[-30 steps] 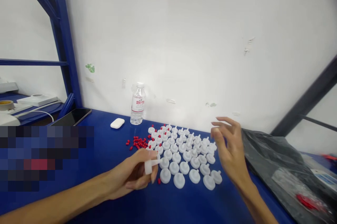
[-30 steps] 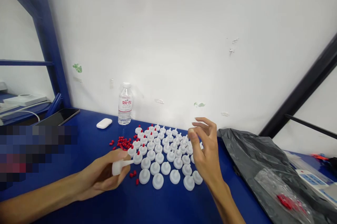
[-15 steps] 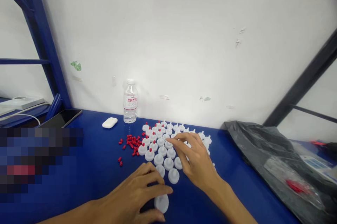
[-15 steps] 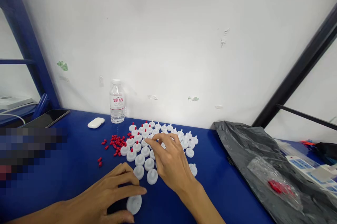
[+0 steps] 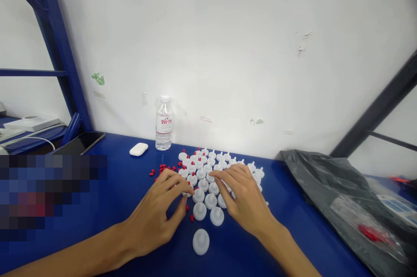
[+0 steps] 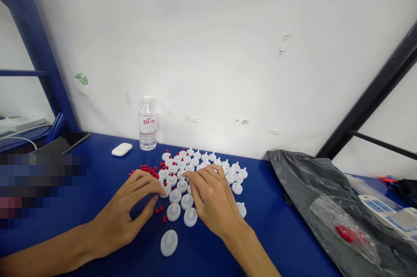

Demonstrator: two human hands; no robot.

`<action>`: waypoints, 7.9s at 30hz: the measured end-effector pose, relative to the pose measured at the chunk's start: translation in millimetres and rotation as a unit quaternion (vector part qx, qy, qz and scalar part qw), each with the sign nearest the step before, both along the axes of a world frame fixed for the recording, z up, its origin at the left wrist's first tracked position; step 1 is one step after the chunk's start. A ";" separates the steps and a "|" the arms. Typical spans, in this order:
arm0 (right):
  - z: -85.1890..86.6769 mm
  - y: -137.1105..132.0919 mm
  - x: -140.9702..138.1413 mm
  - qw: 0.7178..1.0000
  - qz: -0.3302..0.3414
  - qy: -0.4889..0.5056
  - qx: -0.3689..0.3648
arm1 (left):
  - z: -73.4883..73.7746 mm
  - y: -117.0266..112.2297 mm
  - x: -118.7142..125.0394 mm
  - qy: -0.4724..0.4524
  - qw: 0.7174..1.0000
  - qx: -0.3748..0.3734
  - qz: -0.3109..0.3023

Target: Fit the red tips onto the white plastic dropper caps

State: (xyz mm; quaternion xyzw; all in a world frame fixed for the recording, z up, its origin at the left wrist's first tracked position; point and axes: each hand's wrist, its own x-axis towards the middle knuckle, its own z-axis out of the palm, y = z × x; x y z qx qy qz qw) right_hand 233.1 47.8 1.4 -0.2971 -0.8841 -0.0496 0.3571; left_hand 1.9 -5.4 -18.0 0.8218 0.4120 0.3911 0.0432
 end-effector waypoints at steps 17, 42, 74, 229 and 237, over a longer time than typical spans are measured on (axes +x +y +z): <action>-2.3 -7.8 -5.2 0.993 0.028 -0.080 -0.082 | -16.5 23.7 -9.9 0.107 0.992 -0.018 0.063; -5.4 -22.4 -20.4 0.998 0.063 -0.027 -0.007 | -2.9 5.8 -2.1 0.130 0.989 0.067 -0.018; 14.5 44.6 100.6 0.913 -0.368 -0.023 -0.172 | -6.1 15.7 -11.0 0.188 0.981 -0.028 0.049; 9.4 38.3 97.7 0.834 -0.466 -0.133 -0.263 | -15.9 25.8 -21.7 0.211 0.977 -0.035 0.023; 13.3 36.0 90.7 0.827 -0.503 -0.146 -0.206 | -19.7 26.9 -23.6 0.205 0.979 -0.009 0.004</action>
